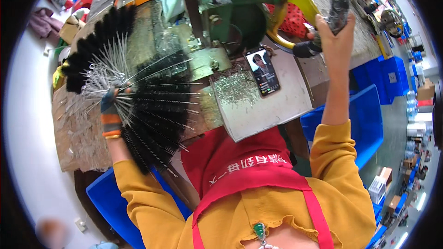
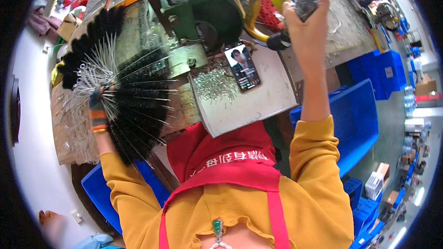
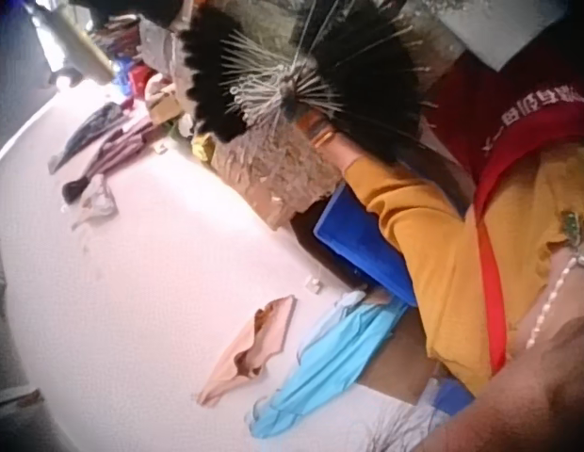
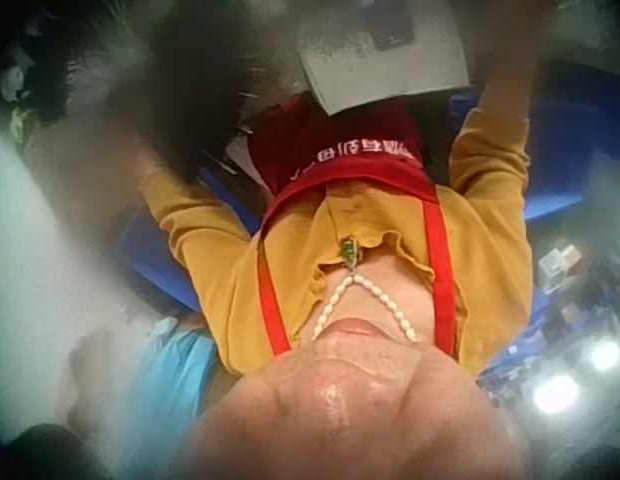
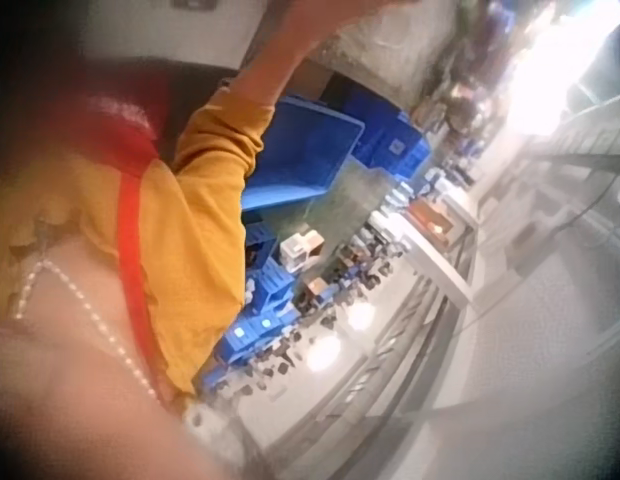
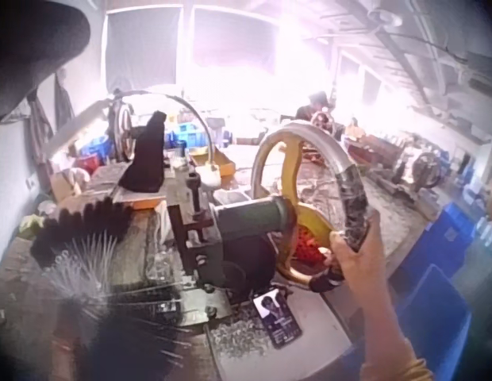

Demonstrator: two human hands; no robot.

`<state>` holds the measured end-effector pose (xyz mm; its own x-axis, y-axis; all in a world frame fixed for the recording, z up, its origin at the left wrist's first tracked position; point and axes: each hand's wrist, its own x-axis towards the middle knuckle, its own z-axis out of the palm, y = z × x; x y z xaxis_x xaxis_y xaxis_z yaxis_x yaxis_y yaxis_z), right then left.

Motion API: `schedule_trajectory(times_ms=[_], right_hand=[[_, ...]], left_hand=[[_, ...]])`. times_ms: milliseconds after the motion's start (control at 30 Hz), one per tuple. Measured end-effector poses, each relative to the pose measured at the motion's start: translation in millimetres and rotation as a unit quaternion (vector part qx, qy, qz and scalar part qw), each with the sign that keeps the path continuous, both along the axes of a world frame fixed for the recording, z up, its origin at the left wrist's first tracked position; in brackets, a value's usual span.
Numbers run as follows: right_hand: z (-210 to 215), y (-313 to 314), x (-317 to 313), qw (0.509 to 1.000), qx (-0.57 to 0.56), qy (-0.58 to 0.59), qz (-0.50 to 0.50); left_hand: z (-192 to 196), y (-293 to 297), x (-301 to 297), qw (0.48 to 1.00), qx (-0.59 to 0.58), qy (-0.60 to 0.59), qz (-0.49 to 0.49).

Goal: The worker is using an industrial machine to secure wire bristles and handles for black brushes.

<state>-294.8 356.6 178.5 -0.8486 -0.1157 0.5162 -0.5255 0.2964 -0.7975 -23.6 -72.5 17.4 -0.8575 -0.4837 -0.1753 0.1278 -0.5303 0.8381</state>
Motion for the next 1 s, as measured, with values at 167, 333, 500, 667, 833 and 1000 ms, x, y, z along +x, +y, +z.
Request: schedule_trajectory(times_ms=[167, 333, 500, 667, 833, 1000], right_hand=[[49.6, -5.8, -10.4, 0.990, 0.139, 0.033, -0.021], [95.9, -25.9, -30.4, 0.953, 0.275, 0.115, -0.058], [125.7, -41.2, -41.8, 0.915, 0.390, 0.080, -0.067], [138.1, -57.4, -60.8, 0.932, 0.358, -0.042, -0.019], [135.7, -60.8, -83.6, 0.945, 0.318, -0.022, 0.070], [130.5, -60.5, -103.4, 0.946, 0.319, -0.038, 0.041]], left_hand=[[4.3, 3.9, -16.6, 0.997, 0.040, 0.038, -0.058], [3.3, 1.6, -31.1, 0.991, 0.108, 0.053, -0.065], [1.8, -0.5, -35.4, 0.992, 0.104, 0.052, -0.058], [10.2, -0.8, -48.0, 0.993, 0.077, 0.013, -0.084], [16.0, 3.1, -56.0, 0.989, 0.098, 0.023, -0.106], [17.3, 2.6, -60.2, 0.989, 0.107, 0.017, -0.098]])
